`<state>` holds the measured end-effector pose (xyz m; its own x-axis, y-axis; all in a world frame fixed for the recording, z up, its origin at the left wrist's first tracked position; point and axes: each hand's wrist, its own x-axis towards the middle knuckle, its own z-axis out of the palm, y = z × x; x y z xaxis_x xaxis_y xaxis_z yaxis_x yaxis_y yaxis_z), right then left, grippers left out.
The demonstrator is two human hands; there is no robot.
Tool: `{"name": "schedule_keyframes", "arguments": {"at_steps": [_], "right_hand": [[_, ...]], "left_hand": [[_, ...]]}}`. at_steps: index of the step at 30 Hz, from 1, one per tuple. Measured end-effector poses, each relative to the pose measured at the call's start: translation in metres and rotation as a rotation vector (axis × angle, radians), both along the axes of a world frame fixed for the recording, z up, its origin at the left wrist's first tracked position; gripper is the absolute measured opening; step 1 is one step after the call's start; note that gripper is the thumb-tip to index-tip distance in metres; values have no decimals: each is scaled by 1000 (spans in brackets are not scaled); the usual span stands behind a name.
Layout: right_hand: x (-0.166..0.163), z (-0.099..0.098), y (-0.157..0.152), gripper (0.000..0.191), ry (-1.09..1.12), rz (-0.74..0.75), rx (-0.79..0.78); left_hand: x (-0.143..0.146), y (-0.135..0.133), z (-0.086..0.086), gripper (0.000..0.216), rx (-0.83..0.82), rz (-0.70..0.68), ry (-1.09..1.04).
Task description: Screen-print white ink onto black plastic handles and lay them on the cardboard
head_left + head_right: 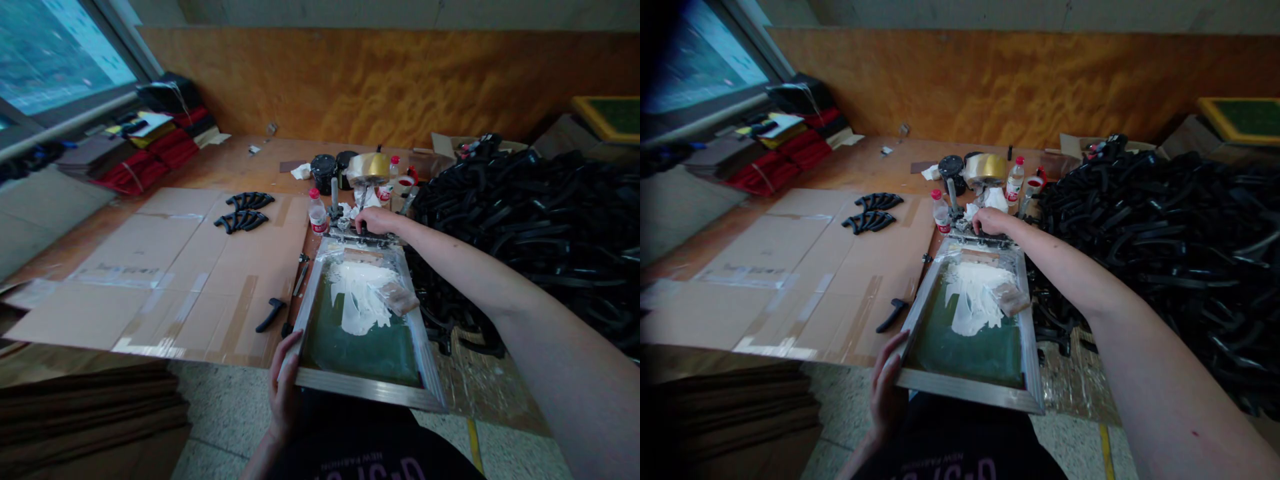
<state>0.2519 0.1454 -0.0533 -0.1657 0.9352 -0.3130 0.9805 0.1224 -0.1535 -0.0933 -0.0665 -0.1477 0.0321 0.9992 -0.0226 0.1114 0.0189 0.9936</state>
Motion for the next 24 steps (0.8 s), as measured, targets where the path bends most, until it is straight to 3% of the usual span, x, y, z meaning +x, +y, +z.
{"name": "schedule_keyframes", "arguments": {"at_steps": [5, 9, 11, 14, 17, 20, 24], "right_hand": [[-1, -7, -2, 31, -3, -176, 175], [-3, -11, -5, 51, -154, -315, 157], [-3, -7, -4, 45, -142, -276, 116], [0, 2, 0, 31, -23, -76, -3], [4, 8, 1, 35, 48, 19, -72], [5, 5, -3, 40, 98, -21, 22], [-2, -6, -10, 33, -24, -242, 186]], "left_hand": [[0, 0, 1, 40, -50, 8, -39], [0, -1, 0, 39, -44, 19, -45], [0, -1, 0, 40, -50, 12, -37], [0, 0, 1, 40, -52, 1, -19], [-1, 0, 1, 40, -35, 15, -17], [-1, 0, -1, 40, -31, 2, -12], [-1, 0, -2, 39, -22, 6, 0]]}}
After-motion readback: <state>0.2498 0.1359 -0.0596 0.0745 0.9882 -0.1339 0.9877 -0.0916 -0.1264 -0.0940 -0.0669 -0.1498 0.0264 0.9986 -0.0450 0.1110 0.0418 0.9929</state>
